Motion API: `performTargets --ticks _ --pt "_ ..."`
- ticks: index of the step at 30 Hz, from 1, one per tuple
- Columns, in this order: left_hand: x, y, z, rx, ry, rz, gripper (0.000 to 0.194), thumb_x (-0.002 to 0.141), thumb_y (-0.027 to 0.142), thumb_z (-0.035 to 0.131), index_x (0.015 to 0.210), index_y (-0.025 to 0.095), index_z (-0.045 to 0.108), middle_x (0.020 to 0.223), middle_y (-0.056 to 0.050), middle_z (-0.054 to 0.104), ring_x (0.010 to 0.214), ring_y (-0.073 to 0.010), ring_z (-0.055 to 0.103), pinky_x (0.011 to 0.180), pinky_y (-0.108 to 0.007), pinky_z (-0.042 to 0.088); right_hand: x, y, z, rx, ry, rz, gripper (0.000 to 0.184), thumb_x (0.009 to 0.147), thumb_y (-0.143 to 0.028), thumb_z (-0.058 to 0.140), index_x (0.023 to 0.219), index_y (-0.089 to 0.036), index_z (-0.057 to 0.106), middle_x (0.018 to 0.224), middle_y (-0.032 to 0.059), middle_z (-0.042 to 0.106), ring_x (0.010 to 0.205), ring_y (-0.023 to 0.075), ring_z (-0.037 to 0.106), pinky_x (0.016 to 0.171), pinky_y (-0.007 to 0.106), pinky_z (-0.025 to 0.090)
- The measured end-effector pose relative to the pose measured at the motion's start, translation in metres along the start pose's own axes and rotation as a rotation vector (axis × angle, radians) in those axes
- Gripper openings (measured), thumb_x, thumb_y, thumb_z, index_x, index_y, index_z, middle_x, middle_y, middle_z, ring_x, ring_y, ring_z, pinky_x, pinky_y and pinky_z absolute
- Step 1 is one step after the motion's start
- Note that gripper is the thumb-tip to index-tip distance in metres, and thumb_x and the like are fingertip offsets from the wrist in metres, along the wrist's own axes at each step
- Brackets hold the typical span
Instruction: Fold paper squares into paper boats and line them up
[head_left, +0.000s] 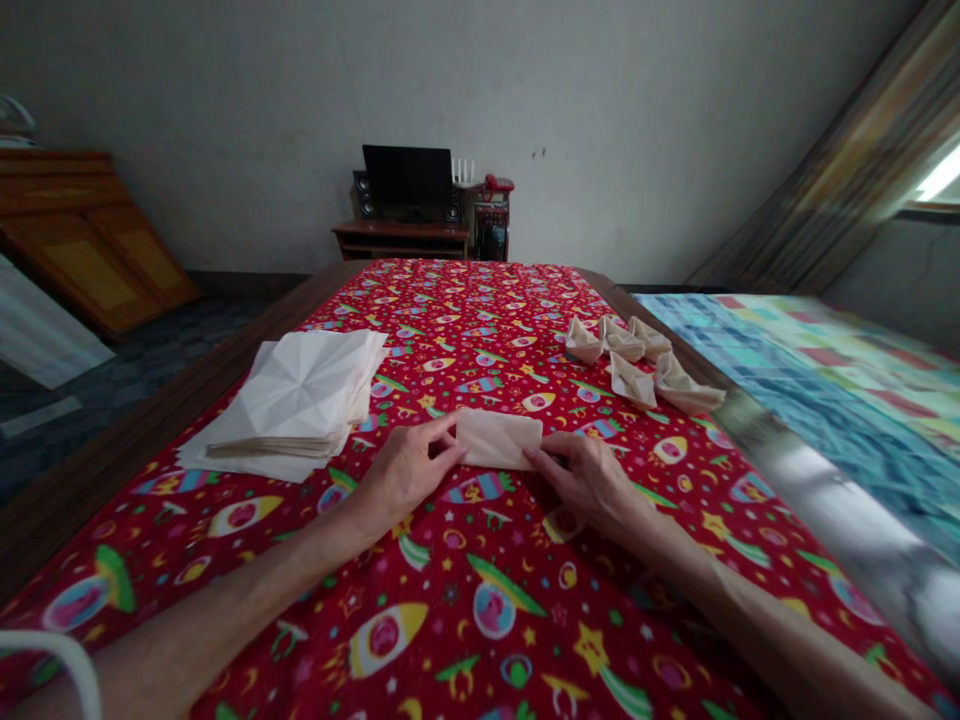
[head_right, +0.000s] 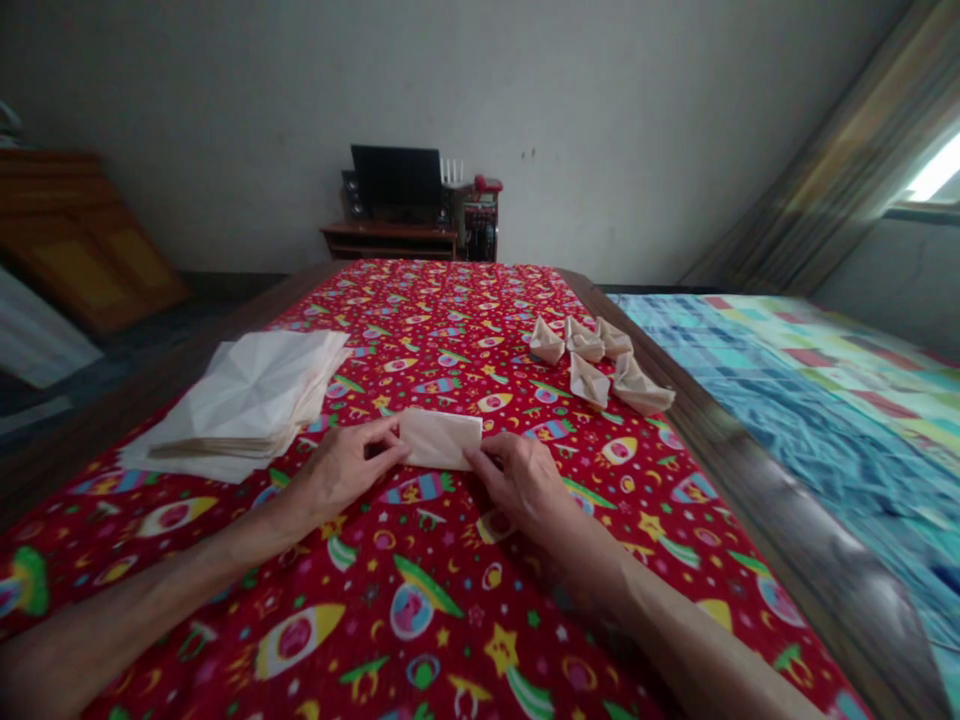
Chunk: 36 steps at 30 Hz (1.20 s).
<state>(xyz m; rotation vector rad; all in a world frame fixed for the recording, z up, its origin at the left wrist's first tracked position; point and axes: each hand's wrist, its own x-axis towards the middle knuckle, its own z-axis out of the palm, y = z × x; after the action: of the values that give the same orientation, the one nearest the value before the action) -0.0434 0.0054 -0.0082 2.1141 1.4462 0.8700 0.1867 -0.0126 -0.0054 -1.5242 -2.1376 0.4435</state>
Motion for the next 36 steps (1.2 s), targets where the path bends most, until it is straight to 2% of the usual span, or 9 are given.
performTargets --ticks 3,6,11,15,19,22,25,30,36 --pt "0.003 0.005 0.002 0.097 0.009 -0.013 0.061 0.082 0.021 0.057 0.139 0.016 0.039 0.070 0.004 0.070 0.063 -0.0131 0.061 0.064 -0.022 0.044 0.005 -0.001 0.000 -0.095 0.031 0.011 0.038 0.090 -0.038 0.047 0.059 -0.017 0.052 0.050 -0.0037 0.044 0.047 0.0077 0.039 0.050 0.024 0.022" --pt "0.005 0.010 0.003 0.230 0.006 -0.057 0.068 0.084 0.023 0.056 0.145 0.015 0.027 0.074 0.003 0.070 0.065 -0.0141 0.062 0.062 -0.023 0.042 0.009 -0.004 0.000 -0.202 0.022 0.021 0.036 0.090 -0.037 0.046 0.060 -0.017 0.053 0.051 -0.0020 0.049 0.049 0.0084 0.040 0.052 0.025 0.022" --pt "0.007 0.011 0.006 0.428 -0.002 -0.022 0.054 0.086 0.028 0.054 0.138 0.023 0.041 0.076 0.002 0.069 0.068 -0.0155 0.063 0.059 -0.023 0.041 0.011 -0.009 0.000 -0.324 -0.008 0.056 0.035 0.091 -0.036 0.044 0.065 -0.018 0.060 0.057 0.0021 0.059 0.052 0.0110 0.048 0.052 0.026 0.022" --pt "0.005 0.008 0.007 0.507 0.022 0.133 0.033 0.090 0.028 0.050 0.121 0.025 0.057 0.083 -0.001 0.067 0.075 -0.0176 0.063 0.062 -0.025 0.044 0.013 -0.011 -0.001 -0.361 -0.025 0.057 0.036 0.091 -0.035 0.044 0.066 -0.017 0.062 0.058 0.0032 0.061 0.053 0.0120 0.052 0.052 0.027 0.022" --pt "0.004 0.007 0.009 0.509 0.051 0.304 0.022 0.091 0.022 0.046 0.106 0.020 0.063 0.093 -0.004 0.061 0.085 -0.0172 0.060 0.072 -0.026 0.049 0.014 -0.011 -0.001 -0.378 -0.033 0.062 0.035 0.091 -0.035 0.044 0.068 -0.017 0.063 0.058 0.0036 0.061 0.053 0.0123 0.053 0.051 0.027 0.023" --pt "0.003 0.008 0.012 0.462 0.040 0.474 0.023 0.093 0.020 0.044 0.105 0.018 0.063 0.112 -0.007 0.060 0.107 -0.0204 0.056 0.093 -0.034 0.045 0.014 -0.011 0.000 -0.400 -0.014 0.055 0.035 0.091 -0.035 0.044 0.068 -0.017 0.064 0.059 0.0044 0.063 0.054 0.0128 0.054 0.052 0.027 0.024" --pt "-0.002 0.010 0.016 0.425 -0.069 0.579 0.029 0.096 0.023 0.040 0.118 0.017 0.058 0.128 -0.007 0.057 0.125 -0.0219 0.046 0.109 -0.043 0.033 0.014 -0.010 0.001 -0.415 -0.006 0.055 0.035 0.091 -0.034 0.045 0.068 -0.017 0.064 0.061 0.0053 0.064 0.054 0.0130 0.055 0.053 0.027 0.024" --pt "-0.015 0.015 0.018 0.435 -0.247 0.533 0.042 0.098 0.029 0.034 0.137 0.018 0.041 0.143 -0.006 0.043 0.135 -0.0199 0.035 0.112 -0.042 0.030 0.014 -0.010 0.001 -0.437 0.002 0.049 0.038 0.092 -0.036 0.043 0.068 -0.016 0.065 0.061 0.0063 0.065 0.052 0.0129 0.054 0.052 0.027 0.023" --pt "-0.017 0.015 0.016 0.470 -0.287 0.547 0.043 0.098 0.032 0.033 0.140 0.021 0.038 0.147 -0.006 0.037 0.138 -0.0207 0.029 0.113 -0.041 0.026 0.014 -0.010 0.001 -0.443 0.004 0.052 0.039 0.092 -0.036 0.043 0.066 -0.016 0.064 0.060 0.0060 0.064 0.051 0.0124 0.051 0.051 0.027 0.023"
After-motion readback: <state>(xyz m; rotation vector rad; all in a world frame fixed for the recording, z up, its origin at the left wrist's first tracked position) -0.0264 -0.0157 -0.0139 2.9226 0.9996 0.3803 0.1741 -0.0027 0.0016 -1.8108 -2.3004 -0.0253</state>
